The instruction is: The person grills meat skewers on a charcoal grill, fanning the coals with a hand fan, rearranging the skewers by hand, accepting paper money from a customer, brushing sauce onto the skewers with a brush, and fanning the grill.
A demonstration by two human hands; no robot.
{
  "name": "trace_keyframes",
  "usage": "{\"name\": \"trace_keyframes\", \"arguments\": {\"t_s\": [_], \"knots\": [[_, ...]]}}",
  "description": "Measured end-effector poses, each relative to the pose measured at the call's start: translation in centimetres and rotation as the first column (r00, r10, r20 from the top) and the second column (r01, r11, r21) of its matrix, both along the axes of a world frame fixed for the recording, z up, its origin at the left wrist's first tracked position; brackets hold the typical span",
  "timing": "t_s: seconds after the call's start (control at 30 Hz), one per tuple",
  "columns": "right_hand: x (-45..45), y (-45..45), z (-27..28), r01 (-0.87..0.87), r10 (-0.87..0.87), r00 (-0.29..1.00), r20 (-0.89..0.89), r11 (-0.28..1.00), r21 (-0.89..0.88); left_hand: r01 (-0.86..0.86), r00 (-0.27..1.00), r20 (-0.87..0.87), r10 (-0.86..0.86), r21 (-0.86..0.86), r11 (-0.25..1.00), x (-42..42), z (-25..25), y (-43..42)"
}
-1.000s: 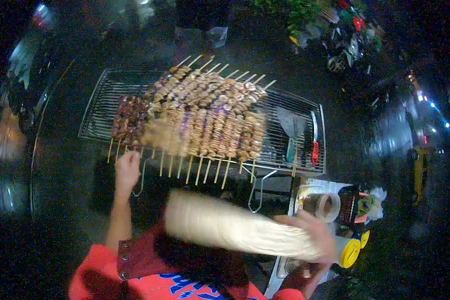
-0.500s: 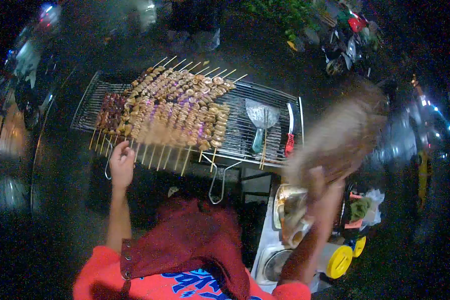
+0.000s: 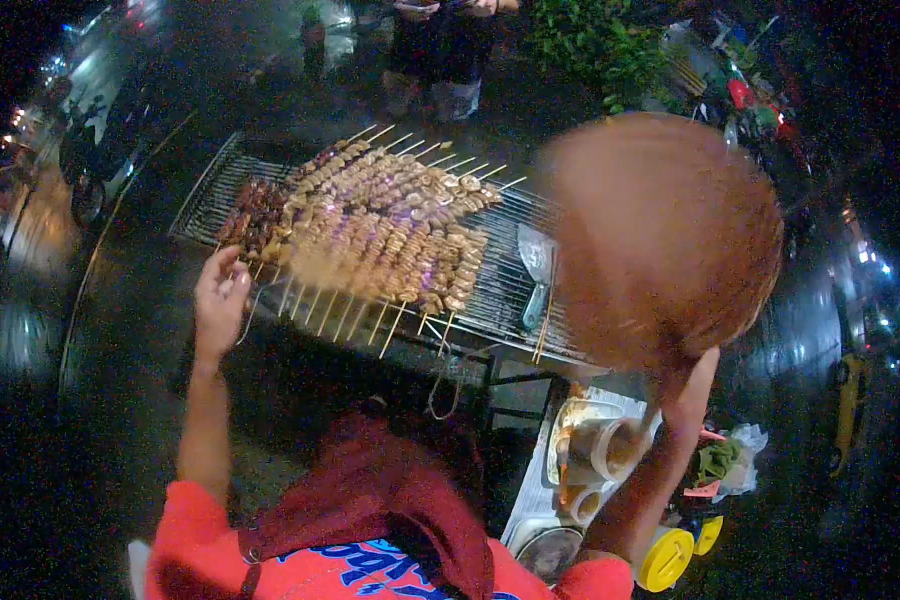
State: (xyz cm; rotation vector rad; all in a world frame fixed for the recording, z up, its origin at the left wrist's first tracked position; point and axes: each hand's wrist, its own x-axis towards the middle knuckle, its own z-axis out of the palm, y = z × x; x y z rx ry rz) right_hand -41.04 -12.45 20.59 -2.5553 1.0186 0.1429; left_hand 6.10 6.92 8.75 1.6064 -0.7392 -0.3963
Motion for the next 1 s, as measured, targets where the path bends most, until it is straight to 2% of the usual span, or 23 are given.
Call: {"name": "trace_keyframes", "arguments": {"t_s": [0.07, 0.13, 0.17, 0.2, 0.23, 0.27, 0.3, 0.33, 0.37, 0.4, 0.43, 0.47, 0.5, 0.53, 0.57, 0.6, 0.63, 0.67, 0.7, 0.77, 0.8, 0.83, 1.0], "knots": [[4.2, 2.4, -1.2, -0.324, 0.34, 0.937, -0.081, 0.933, 0.159, 0.054, 0.998, -0.04, -0.055, -0.028, 0.998, 0.4, 1.4, -0.4], [10.1, 7.1, -3.8, -0.58, 0.604, 0.796, 0.038, 0.742, 0.337, 0.101, 0.993, 0.064, -0.1, -0.01, 0.995, 0.1, 3.6, -1.7], [13.4, 9.8, -5.3, -0.65, 0.661, 0.739, 0.133, 0.648, 0.397, 0.125, 0.985, 0.116, -0.125, 0.002, 0.992, -0.3, 4.7, -2.6], [16.1, 12.5, -7.1, -0.66, 0.603, 0.744, 0.288, 0.597, 0.455, 0.164, 0.916, 0.363, -0.17, 0.048, 0.985, -1.1, 5.7, -3.6], [19.7, 13.2, -6.4, -0.75, 0.749, 0.627, 0.216, 0.504, 0.429, 0.196, 0.854, 0.473, -0.216, 0.091, 0.976, -2.5, 6.1, -4.4], [22.7, 13.1, -4.9, -0.856, 0.9, 0.399, 0.177, 0.297, 0.422, 0.288, 0.819, 0.483, -0.311, 0.123, 0.95, -3.7, 4.7, -4.9], [23.6, 14.5, -10.2, -0.925, 0.875, 0.34, 0.345, 0.246, 0.289, 0.366, 0.696, 0.603, -0.391, 0.171, 0.915, -5.2, 2.7, -5.3], [25.3, 15.6, -8.9, -0.939, 0.943, 0.164, 0.29, 0.059, 0.339, 0.475, 0.693, 0.539, -0.478, 0.158, 0.866, -7.4, 0.6, -5.8], [25.8, 16.7, -8.9, -0.95, 0.957, 0.061, 0.284, -0.032, 0.31, 0.52, 0.72, 0.409, -0.56, 0.217, 0.826, -9.8, -0.6, -5.9], [25.6, 15.4, -9.0, -0.948, 0.899, 0.047, 0.436, -0.098, 0.303, 0.475, 0.803, 0.376, -0.463, 0.068, 0.877, -12.5, -2.3, -6.4], [25.4, 13.5, -9.3, -0.943, 0.817, 0.036, 0.576, -0.162, 0.29, 0.376, 0.921, 0.09, -0.38, 0.057, 0.925, -15.2, -3.3, -6.5], [25.5, 11.0, -9.6, -0.938, 0.711, 0.03, 0.702, -0.222, 0.265, 0.242, 0.862, -0.44, -0.252, -0.081, 0.967, -17.3, -5.7, -6.5], [25.7, 8.3, -9.5, -0.932, 0.581, 0.032, 0.813, -0.276, 0.234, 0.168, 0.804, -0.582, -0.123, 0.023, 0.986, -18.0, -5.8, -6.0], [25.6, 2.7, -6.6, -0.877, 0.655, 0.367, 0.66, 0.007, 0.481, 0.054, 0.781, -0.624, -0.006, 0.059, 0.997, -17.6, -7.9, -5.1], [25.5, -3.0, -3.8, -0.681, 0.584, 0.68, 0.444, 0.278, 0.677, 0.015, 0.798, -0.598, 0.071, 0.137, 0.99, -16.8, -7.6, -3.5], [25.6, -8.8, -7.2, -0.731, 0.541, 0.642, 0.544, 0.647, 0.219, -0.025, 0.81, -0.568, 0.146, 0.215, 0.976, -16.0, -7.4, -1.9], [25.7, -15.1, -9.9, -0.391, 0.212, 0.817, 0.537, 0.887, 0.245, -0.041, 0.804, -0.573, 0.16, 0.215, 0.976, -15.1, -7.4, 0.3], [26.4, -22.2, -15.3, -0.136, 0.192, 0.818, 0.542, 0.98, -0.142, -0.106, 0.85, -0.452, 0.271, 0.356, 0.928, -14.6, -8.6, 2.7], [26.3, -25.6, -15.6, -0.027, 0.115, 0.915, 0.386, 0.974, -0.226, -0.181, 0.838, -0.381, 0.39, 0.48, 0.859, -14.3, -8.7, 4.5], [26.4, -30.9, -18.2, -0.116, 0.173, 0.94, 0.293, 0.972, -0.203, -0.368, 0.728, -0.334, 0.598, 0.546, 0.753, -14.6, -14.1, 9.8], [26.6, -32.0, -18.6, -0.198, 0.265, 0.936, 0.234, 0.941, -0.274, -0.342, 0.748, -0.253, 0.613, 0.645, 0.683, -14.2, -21.6, 15.8], [26.8, -32.9, -19.3, -0.279, 0.348, 0.923, 0.163, 0.899, -0.337, -0.354, 0.71, -0.223, 0.668, 0.706, 0.613, -15.6, -23.9, 18.7], [28.5, -34.5, -21.3, -0.429, 0.472, 0.879, 0.065, 0.844, -0.323, -0.358, 0.516, -0.306, 0.8, 0.772, 0.526, -23.8, -25.2, 21.5]]}}
